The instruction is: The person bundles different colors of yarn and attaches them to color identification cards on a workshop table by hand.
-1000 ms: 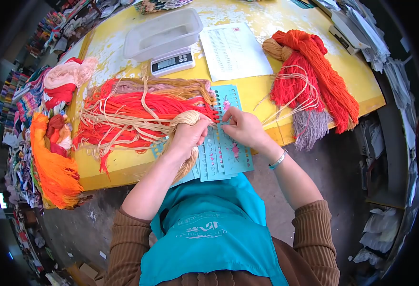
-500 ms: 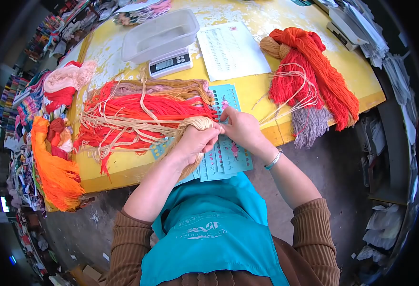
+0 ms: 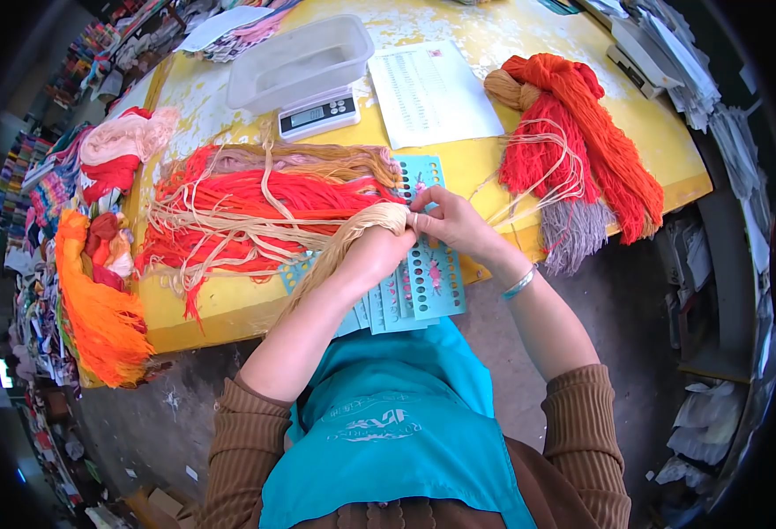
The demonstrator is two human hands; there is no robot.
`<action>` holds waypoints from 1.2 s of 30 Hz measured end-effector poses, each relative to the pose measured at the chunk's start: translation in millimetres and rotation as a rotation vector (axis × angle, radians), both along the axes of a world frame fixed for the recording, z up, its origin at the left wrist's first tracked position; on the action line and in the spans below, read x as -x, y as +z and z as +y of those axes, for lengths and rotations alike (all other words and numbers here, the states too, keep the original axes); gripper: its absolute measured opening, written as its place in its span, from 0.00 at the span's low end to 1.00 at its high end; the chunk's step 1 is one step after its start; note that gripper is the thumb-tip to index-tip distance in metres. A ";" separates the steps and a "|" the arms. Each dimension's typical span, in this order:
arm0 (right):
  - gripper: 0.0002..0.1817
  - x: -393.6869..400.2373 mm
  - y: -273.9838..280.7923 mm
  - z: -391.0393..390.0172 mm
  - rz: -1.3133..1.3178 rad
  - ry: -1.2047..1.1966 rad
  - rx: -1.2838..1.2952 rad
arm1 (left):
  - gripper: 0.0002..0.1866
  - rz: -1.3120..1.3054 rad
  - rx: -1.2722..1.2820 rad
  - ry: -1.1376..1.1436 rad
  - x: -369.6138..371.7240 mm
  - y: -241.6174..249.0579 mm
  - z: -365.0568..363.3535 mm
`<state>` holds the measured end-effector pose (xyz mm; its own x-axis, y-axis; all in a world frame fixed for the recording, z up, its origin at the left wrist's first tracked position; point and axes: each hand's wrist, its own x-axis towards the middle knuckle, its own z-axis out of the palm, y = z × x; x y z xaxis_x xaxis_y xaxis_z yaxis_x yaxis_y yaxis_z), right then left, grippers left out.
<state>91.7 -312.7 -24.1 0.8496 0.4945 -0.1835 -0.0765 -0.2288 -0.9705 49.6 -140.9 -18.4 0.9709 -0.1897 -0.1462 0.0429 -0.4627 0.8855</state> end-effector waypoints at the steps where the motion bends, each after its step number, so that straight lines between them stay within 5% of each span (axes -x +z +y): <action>1: 0.22 -0.9 1.2 1.4 0.000 -0.003 0.084 | 0.06 0.186 0.189 0.084 1.4 12.6 -1.9; 5: 0.25 -0.8 20.4 3.7 -0.011 -0.007 0.347 | 0.10 0.727 0.988 0.236 -3.7 30.3 25.6; 8: 0.26 -1.8 16.7 1.5 -0.059 0.031 0.393 | 0.12 0.656 1.102 0.123 4.2 43.5 83.0; 14: 0.24 2.1 15.1 6.0 -0.271 0.029 0.542 | 0.16 0.320 1.114 0.582 33.8 98.6 231.9; 16: 0.25 4.6 22.3 8.8 -0.303 0.048 0.580 | 0.13 0.270 1.260 0.520 23.3 89.2 303.0; 21: 0.29 18.1 29.0 25.9 -0.435 0.035 0.757 | 0.09 0.045 1.033 0.790 4.8 104.1 327.0; 26: 0.29 30.1 36.7 35.1 -0.462 -0.057 0.877 | 0.24 -0.107 1.043 0.557 51.9 109.2 338.3; 28: 0.24 32.4 46.4 45.2 -0.517 -0.002 0.902 | 0.24 -0.247 0.870 0.783 82.9 145.9 286.0; 31: 0.15 44.8 80.2 89.2 -0.606 -0.024 0.407 | 0.29 -0.386 0.527 0.654 121.1 157.9 257.1; 33: 0.23 57.3 92.5 142.2 -0.808 0.096 0.001 | 0.26 -0.452 0.134 0.582 140.9 172.0 228.1; 35: 0.38 83.1 122.5 200.9 -0.648 0.318 -0.325 | 0.23 -0.580 -0.357 0.457 157.8 184.9 211.0; 36: 0.37 100.9 128.7 231.2 -0.549 0.388 -0.461 | 0.23 -0.608 -0.405 0.438 165.3 188.0 209.5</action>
<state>-9.3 -81.4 104.6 0.5119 0.6963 0.5031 0.4403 0.2902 -0.8496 -115.7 68.6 169.7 0.8763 0.1754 0.4487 -0.1377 -0.8013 0.5822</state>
